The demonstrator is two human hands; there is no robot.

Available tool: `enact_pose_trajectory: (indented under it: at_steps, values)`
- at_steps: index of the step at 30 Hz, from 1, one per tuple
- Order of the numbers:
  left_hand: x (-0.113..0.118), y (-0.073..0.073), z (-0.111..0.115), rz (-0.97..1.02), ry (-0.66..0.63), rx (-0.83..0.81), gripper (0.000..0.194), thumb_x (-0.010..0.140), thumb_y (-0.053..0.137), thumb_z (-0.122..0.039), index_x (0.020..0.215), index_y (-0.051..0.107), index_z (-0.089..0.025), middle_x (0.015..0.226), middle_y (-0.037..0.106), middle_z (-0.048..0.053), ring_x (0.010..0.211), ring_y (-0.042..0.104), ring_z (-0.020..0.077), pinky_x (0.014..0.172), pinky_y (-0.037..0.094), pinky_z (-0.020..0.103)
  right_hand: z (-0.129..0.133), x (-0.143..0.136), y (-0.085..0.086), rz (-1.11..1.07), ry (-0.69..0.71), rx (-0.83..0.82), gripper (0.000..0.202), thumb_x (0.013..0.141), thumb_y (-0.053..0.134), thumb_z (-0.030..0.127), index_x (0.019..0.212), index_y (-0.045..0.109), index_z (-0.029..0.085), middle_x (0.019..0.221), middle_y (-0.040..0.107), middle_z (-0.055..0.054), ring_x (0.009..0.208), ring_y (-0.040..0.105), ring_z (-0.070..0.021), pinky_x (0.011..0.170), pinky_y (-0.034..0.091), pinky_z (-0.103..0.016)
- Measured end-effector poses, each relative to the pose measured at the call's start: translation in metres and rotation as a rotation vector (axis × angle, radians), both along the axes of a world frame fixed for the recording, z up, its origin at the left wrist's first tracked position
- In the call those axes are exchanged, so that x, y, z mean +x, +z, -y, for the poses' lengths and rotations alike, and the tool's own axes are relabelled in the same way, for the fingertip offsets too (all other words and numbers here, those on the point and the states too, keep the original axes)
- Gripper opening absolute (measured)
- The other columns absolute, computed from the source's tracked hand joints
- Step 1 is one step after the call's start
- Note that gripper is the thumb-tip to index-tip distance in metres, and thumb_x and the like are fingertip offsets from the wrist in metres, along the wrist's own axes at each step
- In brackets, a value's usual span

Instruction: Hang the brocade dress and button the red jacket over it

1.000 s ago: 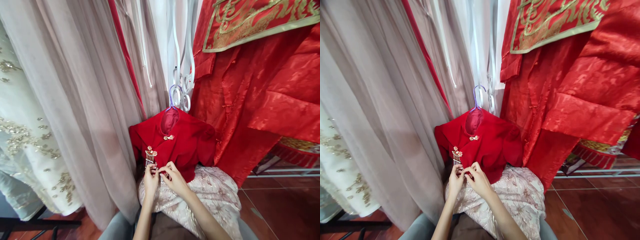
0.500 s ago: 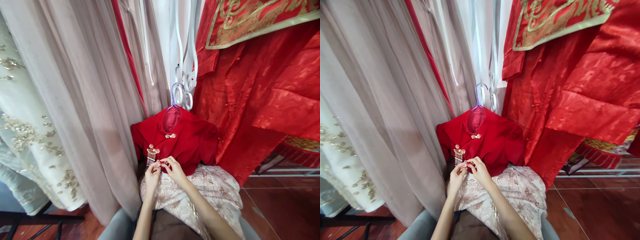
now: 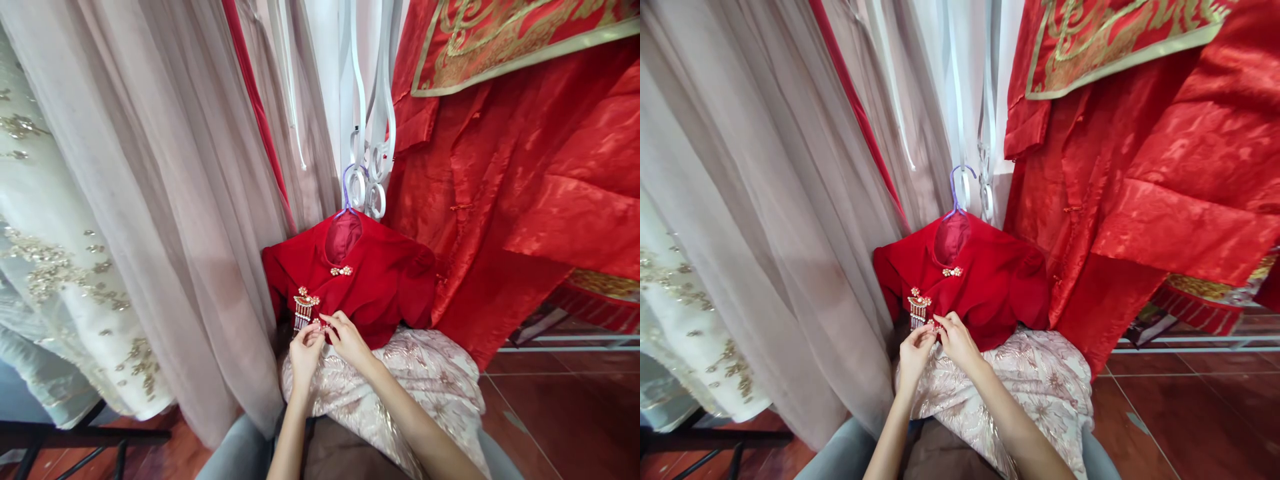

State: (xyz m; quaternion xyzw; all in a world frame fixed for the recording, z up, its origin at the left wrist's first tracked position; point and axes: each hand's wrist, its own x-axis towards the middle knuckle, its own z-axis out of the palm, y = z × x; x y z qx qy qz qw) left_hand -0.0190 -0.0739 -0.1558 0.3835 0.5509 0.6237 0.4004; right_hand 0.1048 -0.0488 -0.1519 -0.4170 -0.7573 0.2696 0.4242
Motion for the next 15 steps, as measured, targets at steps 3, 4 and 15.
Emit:
enact_pose_trajectory:
  at_steps: [3, 4, 15]
  values:
    - [0.004, 0.003, 0.004, -0.073, 0.025, 0.029, 0.023, 0.058, 0.070, -0.021, 0.079, 0.069, -0.013, 0.074, 0.072, 0.007, 0.064, 0.066, 0.0166, 0.064, 0.054, 0.027, 0.001, 0.000, 0.000, 0.005, 0.017, 0.009, 0.041, 0.088, 0.045, 0.012, 0.125, 0.058, 0.024, 0.092, 0.054, -0.006, 0.087, 0.059, -0.0184, 0.086, 0.050, -0.035]
    - [0.005, 0.004, 0.006, -0.100, 0.037, 0.043, 0.022, 0.060, 0.068, -0.022, 0.081, 0.070, -0.013, 0.076, 0.072, 0.007, 0.065, 0.067, 0.0165, 0.065, 0.054, 0.028, 0.001, -0.001, 0.000, 0.007, 0.018, 0.008, 0.041, 0.088, 0.045, 0.012, 0.125, 0.058, 0.023, 0.092, 0.054, -0.006, 0.087, 0.058, -0.0185, 0.086, 0.050, -0.035]
    - [-0.010, -0.009, -0.005, 0.028, -0.059, 0.008, 0.028, 0.058, 0.073, -0.029, 0.080, 0.074, -0.012, 0.084, 0.074, 0.012, 0.079, 0.069, 0.0217, 0.079, 0.054, 0.035, 0.001, -0.001, 0.009, -0.050, 0.025, -0.036, 0.037, 0.087, 0.050, 0.014, 0.121, 0.061, 0.023, 0.092, 0.058, -0.005, 0.083, 0.060, -0.0166, 0.083, 0.050, -0.033]
